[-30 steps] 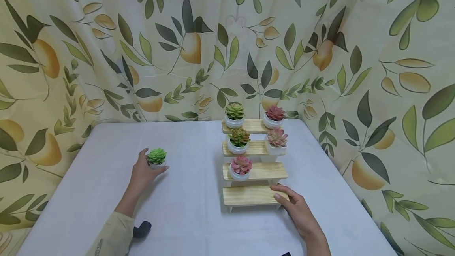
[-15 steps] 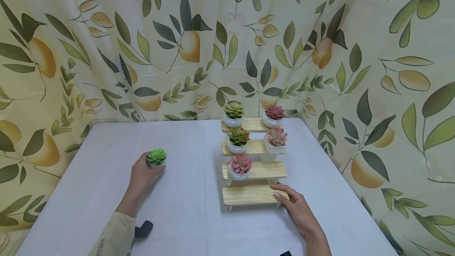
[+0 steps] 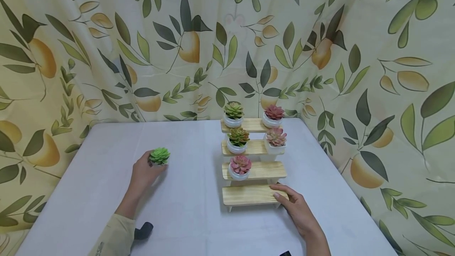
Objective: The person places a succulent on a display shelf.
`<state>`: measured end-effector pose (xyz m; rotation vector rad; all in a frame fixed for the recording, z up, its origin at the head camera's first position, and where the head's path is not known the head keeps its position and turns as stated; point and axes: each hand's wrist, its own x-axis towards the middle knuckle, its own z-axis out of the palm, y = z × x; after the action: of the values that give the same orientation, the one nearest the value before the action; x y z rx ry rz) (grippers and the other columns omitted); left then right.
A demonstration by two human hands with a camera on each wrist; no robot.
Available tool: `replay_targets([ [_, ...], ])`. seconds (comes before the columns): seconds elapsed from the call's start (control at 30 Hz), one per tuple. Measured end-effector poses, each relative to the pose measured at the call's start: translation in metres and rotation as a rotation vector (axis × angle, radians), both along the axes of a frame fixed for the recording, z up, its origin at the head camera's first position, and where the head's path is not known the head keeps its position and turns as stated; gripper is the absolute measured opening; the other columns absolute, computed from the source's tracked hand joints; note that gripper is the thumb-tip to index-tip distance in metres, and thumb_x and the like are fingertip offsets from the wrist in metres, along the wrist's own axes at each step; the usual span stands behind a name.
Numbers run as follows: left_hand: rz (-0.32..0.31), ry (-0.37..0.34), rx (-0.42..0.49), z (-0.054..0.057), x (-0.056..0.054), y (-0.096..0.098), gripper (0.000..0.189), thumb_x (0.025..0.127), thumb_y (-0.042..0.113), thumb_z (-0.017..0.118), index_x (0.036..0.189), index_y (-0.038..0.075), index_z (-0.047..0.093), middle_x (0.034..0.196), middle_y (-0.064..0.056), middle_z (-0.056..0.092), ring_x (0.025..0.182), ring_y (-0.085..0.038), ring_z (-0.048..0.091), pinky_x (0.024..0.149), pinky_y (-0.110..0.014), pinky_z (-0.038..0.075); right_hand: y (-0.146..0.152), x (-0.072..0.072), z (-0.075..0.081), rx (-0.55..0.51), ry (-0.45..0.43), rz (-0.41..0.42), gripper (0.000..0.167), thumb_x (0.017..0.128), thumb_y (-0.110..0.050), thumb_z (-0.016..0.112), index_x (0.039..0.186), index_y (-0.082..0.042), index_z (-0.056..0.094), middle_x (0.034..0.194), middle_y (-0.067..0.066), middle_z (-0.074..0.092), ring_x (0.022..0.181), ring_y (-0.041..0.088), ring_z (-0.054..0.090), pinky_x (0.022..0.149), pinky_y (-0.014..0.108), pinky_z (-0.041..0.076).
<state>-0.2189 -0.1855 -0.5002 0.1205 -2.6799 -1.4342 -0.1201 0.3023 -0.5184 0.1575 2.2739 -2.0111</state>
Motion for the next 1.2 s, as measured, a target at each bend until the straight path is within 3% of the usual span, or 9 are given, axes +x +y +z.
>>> replay_targets([
  [0.27, -0.026, 0.03, 0.015, 0.016, 0.011, 0.008, 0.071, 0.089, 0.017, 0.082, 0.145, -0.009, 0.047, 0.143, -0.034, 0.052, 0.13, -0.051, 0.052, 0.107, -0.058, 0.046, 0.0, -0.002, 0.001, 0.002, -0.002, 0.001, 0.047, 0.097, -0.028, 0.075, 0.135, -0.002, 0.066, 0.16, 0.015, 0.037, 0.154, 0.035, 0.014, 0.123, 0.055, 0.015],
  [0.67, -0.096, 0.055, 0.039, 0.027, 0.026, 0.017, 0.072, 0.087, 0.017, 0.084, 0.145, -0.006, 0.049, 0.141, -0.031, 0.056, 0.127, -0.049, 0.056, 0.105, -0.057, 0.048, 0.0, -0.001, 0.0, 0.001, 0.007, 0.01, 0.047, 0.098, -0.026, 0.074, 0.136, -0.001, 0.065, 0.159, 0.014, 0.04, 0.154, 0.035, 0.014, 0.123, 0.054, 0.017],
  [1.0, -0.155, 0.075, 0.038, 0.043, 0.043, 0.033, 0.072, 0.085, 0.015, 0.086, 0.144, -0.003, 0.051, 0.138, -0.028, 0.059, 0.124, -0.046, 0.059, 0.102, -0.055, 0.051, -0.001, -0.001, 0.0, 0.001, 0.011, 0.011, 0.047, 0.099, -0.026, 0.073, 0.136, 0.001, 0.064, 0.158, 0.014, 0.04, 0.154, 0.035, 0.014, 0.123, 0.054, 0.016],
  [1.2, -0.168, 0.07, 0.061, 0.046, 0.049, 0.041, 0.07, 0.084, 0.013, 0.087, 0.143, -0.002, 0.053, 0.138, -0.026, 0.06, 0.126, -0.042, 0.059, 0.101, -0.049, 0.053, 0.0, 0.0, 0.001, -0.002, 0.019, 0.016, 0.046, 0.1, -0.024, 0.072, 0.137, 0.002, 0.063, 0.157, 0.015, 0.041, 0.155, 0.035, 0.012, 0.123, 0.055, 0.016],
])
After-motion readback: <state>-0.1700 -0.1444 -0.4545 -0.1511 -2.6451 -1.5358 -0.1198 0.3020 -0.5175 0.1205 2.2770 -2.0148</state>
